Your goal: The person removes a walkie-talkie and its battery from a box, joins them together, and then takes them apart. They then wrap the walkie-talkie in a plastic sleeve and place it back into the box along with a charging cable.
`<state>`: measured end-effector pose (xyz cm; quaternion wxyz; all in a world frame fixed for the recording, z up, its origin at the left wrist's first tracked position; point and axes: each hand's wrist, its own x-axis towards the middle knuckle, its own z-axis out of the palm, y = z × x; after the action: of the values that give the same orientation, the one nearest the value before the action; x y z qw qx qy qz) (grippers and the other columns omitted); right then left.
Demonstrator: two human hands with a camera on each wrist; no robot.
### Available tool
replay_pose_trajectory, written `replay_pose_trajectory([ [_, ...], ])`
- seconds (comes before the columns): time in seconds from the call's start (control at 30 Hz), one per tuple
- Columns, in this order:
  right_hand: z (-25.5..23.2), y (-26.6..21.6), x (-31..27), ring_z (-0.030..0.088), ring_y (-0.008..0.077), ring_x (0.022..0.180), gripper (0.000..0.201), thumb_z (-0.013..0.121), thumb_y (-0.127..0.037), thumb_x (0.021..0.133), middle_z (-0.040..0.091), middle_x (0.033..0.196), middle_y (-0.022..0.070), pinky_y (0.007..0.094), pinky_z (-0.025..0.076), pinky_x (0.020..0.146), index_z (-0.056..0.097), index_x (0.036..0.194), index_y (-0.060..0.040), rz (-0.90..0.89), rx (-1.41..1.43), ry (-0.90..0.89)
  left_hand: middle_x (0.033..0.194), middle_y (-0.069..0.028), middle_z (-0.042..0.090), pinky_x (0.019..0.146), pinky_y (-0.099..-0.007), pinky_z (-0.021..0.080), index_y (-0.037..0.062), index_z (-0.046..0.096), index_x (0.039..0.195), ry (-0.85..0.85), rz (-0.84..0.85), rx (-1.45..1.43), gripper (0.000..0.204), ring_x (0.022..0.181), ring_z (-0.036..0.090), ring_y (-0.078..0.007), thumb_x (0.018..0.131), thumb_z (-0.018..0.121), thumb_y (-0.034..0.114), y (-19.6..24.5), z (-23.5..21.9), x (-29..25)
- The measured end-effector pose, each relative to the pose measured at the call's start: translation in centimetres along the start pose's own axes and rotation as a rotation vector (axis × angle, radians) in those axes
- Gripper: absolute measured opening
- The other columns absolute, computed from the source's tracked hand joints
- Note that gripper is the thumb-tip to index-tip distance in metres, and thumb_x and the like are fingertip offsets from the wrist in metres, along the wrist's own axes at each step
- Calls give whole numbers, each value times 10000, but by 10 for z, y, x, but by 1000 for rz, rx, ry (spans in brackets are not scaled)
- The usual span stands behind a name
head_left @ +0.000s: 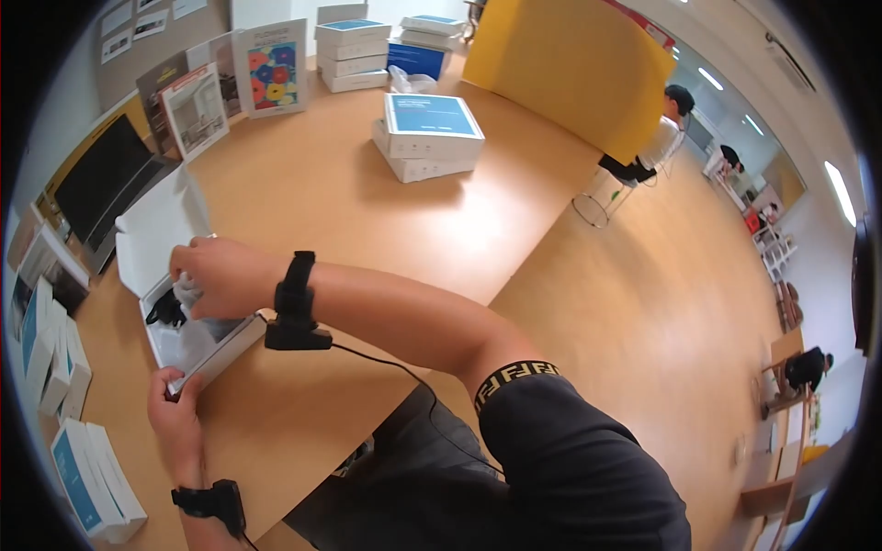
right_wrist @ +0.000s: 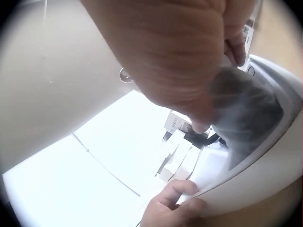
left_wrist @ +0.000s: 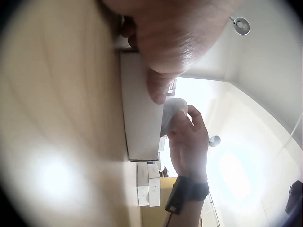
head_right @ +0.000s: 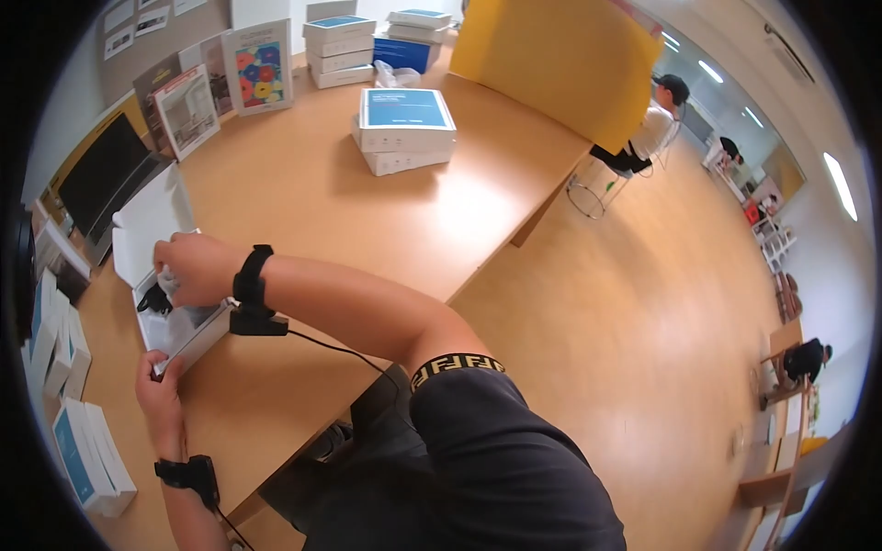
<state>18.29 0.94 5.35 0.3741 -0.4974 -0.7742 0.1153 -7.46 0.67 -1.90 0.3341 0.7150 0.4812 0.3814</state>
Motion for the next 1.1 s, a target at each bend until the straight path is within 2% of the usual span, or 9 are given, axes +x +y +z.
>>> replay_pose_trajectory([
  [0.2,2,-6,-18,620,398,1035,593,858,-145,644,591,1154,220,413,517,906,665,1199,-59,-41,71,43,830,45,467,619,-220,299,66,572,962,2,20,-44,162,699,366,-54,919,720,117,-8,0,3],
  [0.27,7,-3,-21,634,387,1022,565,856,-171,660,615,1124,214,408,519,899,683,1186,-59,-90,59,95,844,40,471,630,-220,303,67,567,967,-8,-6,-76,159,711,371,-56,924,715,106,-2,1,1],
  [0.33,10,-2,-23,647,368,1004,547,850,-208,680,648,1057,190,412,520,885,682,1178,-56,65,24,-128,858,36,475,640,-220,307,67,562,973,-14,-40,-103,157,722,377,-58,928,710,95,-1,3,1],
  [0.57,3,-7,-26,651,373,986,485,832,-241,689,670,995,179,427,526,840,691,1108,-41,8,-35,-66,898,36,492,668,-232,350,53,577,1019,2,-72,-64,176,754,412,-75,922,718,95,3,0,0],
  [0.73,-16,-15,-7,661,411,808,410,808,-228,677,664,816,226,449,528,726,668,972,21,65,225,336,924,42,484,667,-253,368,34,596,1100,-25,-104,-78,230,737,382,-83,914,718,90,-8,-1,2],
  [0.8,-16,-29,-2,664,413,802,396,795,-230,678,664,807,233,448,529,727,664,945,31,55,272,332,909,35,491,679,-218,352,37,596,1188,87,37,-162,328,771,415,-69,881,712,41,-12,6,2],
  [0.93,7,-56,8,673,418,777,349,776,-228,650,666,764,235,451,539,726,670,861,28,-16,284,264,1036,-11,538,768,-232,419,11,527,1318,116,22,-167,430,866,514,-106,918,658,98,-16,-14,0],
  [1.0,28,-70,11,670,412,774,343,794,-222,611,660,755,219,451,536,703,681,843,5,-64,241,156,1124,-61,576,905,-265,429,-14,478,1344,171,380,-318,412,1049,551,-147,971,605,107,-2,-6,-7],
  [1.1,53,-91,14,664,404,778,343,811,-219,579,650,758,197,452,527,683,690,826,-15,-162,245,69,1256,-81,536,869,-352,495,-54,461,1342,309,261,-25,480,1009,600,-229,964,570,221,-66,-22,-7],
])
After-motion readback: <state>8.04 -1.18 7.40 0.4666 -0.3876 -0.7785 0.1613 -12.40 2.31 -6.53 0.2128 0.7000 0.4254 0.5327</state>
